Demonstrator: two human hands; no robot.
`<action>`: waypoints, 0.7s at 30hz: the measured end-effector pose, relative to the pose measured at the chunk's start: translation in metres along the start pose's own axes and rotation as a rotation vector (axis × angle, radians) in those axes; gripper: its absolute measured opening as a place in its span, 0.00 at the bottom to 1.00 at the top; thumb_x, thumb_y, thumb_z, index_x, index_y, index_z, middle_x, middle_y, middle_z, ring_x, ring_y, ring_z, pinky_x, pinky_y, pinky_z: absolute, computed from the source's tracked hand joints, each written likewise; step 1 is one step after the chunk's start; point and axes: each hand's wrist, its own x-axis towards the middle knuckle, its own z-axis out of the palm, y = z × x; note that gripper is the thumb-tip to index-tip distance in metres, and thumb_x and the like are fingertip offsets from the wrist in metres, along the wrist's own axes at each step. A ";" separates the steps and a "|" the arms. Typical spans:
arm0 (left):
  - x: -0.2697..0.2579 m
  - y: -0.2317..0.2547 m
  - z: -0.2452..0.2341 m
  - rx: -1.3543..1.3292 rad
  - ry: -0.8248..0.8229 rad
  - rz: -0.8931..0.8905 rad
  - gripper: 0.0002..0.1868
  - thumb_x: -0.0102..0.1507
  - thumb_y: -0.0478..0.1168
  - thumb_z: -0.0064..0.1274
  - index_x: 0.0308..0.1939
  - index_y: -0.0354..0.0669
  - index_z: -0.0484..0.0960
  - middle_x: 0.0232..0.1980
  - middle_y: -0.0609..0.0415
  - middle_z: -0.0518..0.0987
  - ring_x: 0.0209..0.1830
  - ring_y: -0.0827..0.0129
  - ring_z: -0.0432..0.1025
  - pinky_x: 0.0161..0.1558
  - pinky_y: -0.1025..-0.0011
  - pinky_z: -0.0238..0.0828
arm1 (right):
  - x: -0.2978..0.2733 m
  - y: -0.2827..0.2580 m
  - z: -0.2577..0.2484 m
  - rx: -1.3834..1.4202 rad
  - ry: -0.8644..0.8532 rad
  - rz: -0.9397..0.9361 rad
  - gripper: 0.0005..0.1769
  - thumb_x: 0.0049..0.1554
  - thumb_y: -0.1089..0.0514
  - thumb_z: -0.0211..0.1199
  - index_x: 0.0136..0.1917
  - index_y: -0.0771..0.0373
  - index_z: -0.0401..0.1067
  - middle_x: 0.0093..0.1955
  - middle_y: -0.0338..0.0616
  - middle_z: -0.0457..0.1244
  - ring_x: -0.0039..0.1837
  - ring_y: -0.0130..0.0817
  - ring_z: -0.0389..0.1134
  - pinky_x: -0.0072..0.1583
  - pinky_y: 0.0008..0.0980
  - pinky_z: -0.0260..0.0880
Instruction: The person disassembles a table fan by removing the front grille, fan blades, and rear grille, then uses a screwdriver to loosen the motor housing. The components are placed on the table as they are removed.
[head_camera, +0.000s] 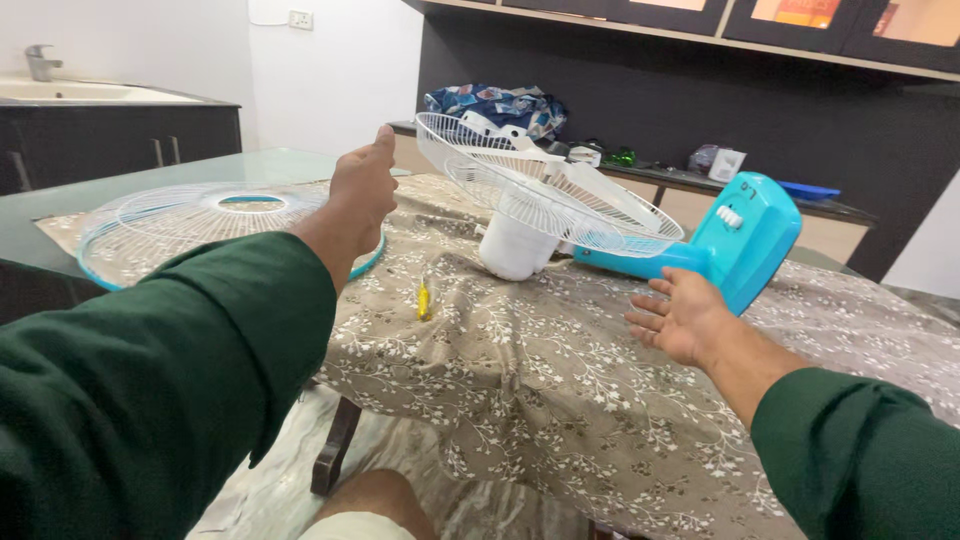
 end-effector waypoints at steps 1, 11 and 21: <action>-0.002 0.000 0.008 0.012 -0.009 0.000 0.36 0.68 0.64 0.48 0.65 0.37 0.78 0.44 0.48 0.65 0.42 0.58 0.59 0.35 0.61 0.60 | 0.000 -0.003 -0.010 0.019 0.025 -0.011 0.38 0.66 0.36 0.38 0.83 0.54 0.49 0.78 0.52 0.56 0.75 0.54 0.60 0.71 0.50 0.60; -0.006 0.011 0.058 -0.109 -0.113 -0.233 0.49 0.60 0.67 0.50 0.79 0.51 0.52 0.74 0.35 0.61 0.65 0.41 0.71 0.60 0.56 0.75 | -0.006 -0.034 -0.027 0.120 -0.015 -0.100 0.53 0.59 0.24 0.49 0.82 0.62 0.46 0.76 0.56 0.59 0.74 0.50 0.64 0.68 0.44 0.66; 0.025 0.021 0.059 -0.117 -0.217 -0.242 0.45 0.59 0.46 0.52 0.74 0.29 0.51 0.73 0.17 0.55 0.61 0.27 0.71 0.56 0.51 0.83 | 0.053 -0.042 -0.017 0.111 -0.311 -0.105 0.41 0.59 0.48 0.64 0.74 0.79 0.56 0.67 0.58 0.64 0.56 0.34 0.74 0.47 0.22 0.77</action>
